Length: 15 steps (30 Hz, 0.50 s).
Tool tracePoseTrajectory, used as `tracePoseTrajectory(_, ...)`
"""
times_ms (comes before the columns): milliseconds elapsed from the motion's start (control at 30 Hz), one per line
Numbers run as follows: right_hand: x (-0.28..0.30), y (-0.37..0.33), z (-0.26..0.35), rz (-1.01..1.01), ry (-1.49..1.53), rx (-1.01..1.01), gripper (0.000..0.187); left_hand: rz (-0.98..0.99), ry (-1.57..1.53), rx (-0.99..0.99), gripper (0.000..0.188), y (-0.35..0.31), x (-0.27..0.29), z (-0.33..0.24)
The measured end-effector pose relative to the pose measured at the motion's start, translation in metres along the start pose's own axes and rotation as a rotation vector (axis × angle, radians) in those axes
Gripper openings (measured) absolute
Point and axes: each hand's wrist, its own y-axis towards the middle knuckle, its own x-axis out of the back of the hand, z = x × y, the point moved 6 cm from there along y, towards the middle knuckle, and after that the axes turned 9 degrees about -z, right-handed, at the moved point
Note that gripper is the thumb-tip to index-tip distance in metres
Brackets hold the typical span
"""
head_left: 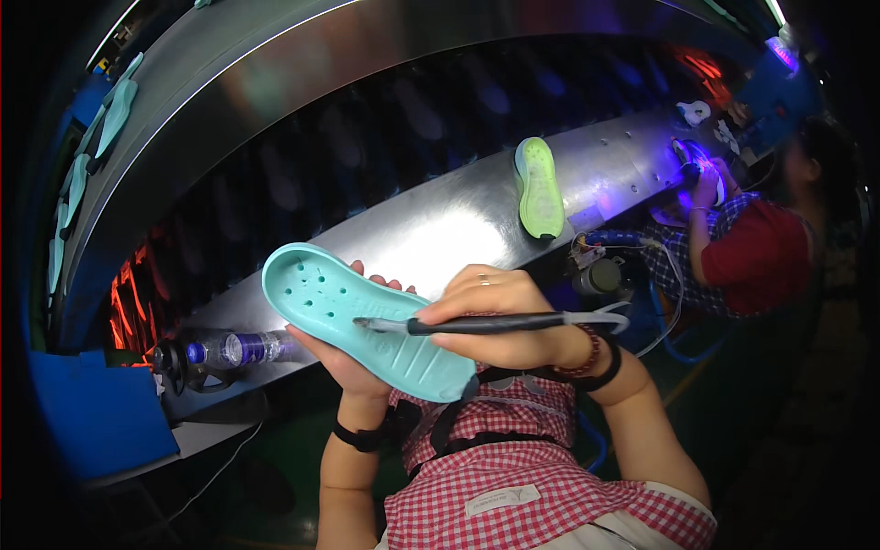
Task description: Applying adhesive or primer to the interior of turquoise shoe soles using a brush on a factory assembly line.
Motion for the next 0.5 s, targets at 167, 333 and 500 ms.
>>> tracePoseTrajectory(167, -0.02, -0.017, 0.021, 0.226, 0.246, 0.013, 0.02, 0.007, -0.118, -0.081, 0.089, 0.01, -0.003, -0.016)
tracePoseTrajectory(333, -0.004, -0.008, -0.002, 0.189, 0.101, -0.044, 0.021, -0.055, 0.017, -0.197, 0.086, 0.007, -0.004, -0.032)
tracePoseTrajectory(500, 0.002, -0.02, 0.0, 0.299, 0.368, -0.206, 0.022, -0.096, 0.095, -0.228, 0.086, 0.007, -0.002, -0.044)
